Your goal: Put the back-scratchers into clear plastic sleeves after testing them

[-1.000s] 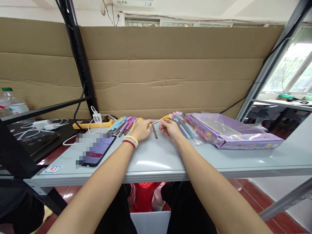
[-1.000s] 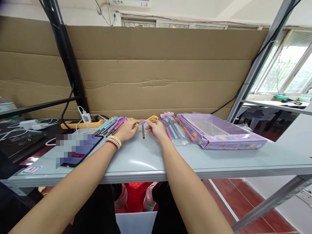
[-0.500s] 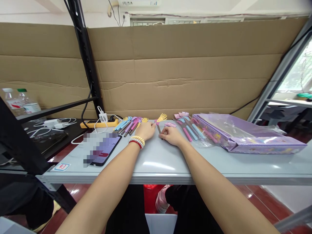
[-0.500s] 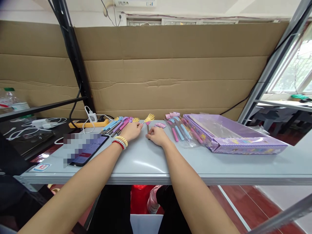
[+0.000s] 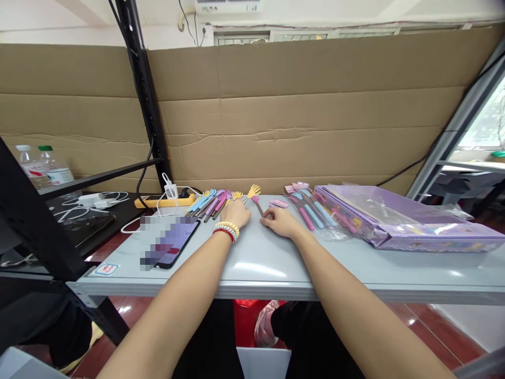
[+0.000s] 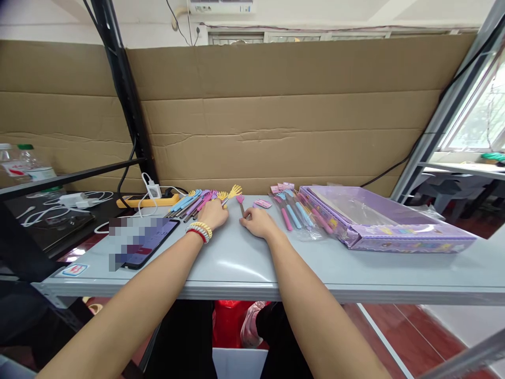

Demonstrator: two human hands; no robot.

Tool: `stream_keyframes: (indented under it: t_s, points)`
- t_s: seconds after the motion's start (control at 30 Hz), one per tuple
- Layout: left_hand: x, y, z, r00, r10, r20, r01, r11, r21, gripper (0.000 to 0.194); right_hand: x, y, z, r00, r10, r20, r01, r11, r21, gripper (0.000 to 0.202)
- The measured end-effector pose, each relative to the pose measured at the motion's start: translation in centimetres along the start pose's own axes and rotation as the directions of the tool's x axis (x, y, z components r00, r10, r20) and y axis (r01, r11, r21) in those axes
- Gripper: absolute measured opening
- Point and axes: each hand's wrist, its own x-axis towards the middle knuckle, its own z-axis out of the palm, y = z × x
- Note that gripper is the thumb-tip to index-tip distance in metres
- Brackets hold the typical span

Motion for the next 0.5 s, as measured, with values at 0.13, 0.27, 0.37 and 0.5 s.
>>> stream_keyframes:
  t_s: [0.13, 0.27, 0.37, 0.5]
  points:
    - [0.8, -1.1, -0.3, 0.994, -0.101, -0.043, 0.100, 0.994, -0.035, 0.037, 0.0, 0.2, 0.0, 1.000, -0.001, 0.010, 0.001, 1.000, 0.028, 0.019]
    - [1.2, -2.0, -0.6, 0.992, -0.123, -0.018, 0.123, 0.992, -0.025, 0.038, 0.0, 0.1, 0.0, 1.000, 0.015, 0.020, -0.016, 0.999, 0.048, 0.018]
    - [1.2, -2.2, -0.5, 0.994, -0.111, -0.001, 0.111, 0.994, -0.019, 0.039, 0.1, 0.0, 0.0, 1.000, 0.020, 0.024, -0.021, 0.998, 0.055, 0.019]
    - [1.1, -2.3, -0.3, 0.994, -0.107, 0.006, 0.107, 0.994, -0.010, 0.041, 0.1, 0.0, -0.1, 1.000, 0.014, 0.024, -0.016, 0.999, 0.049, 0.020]
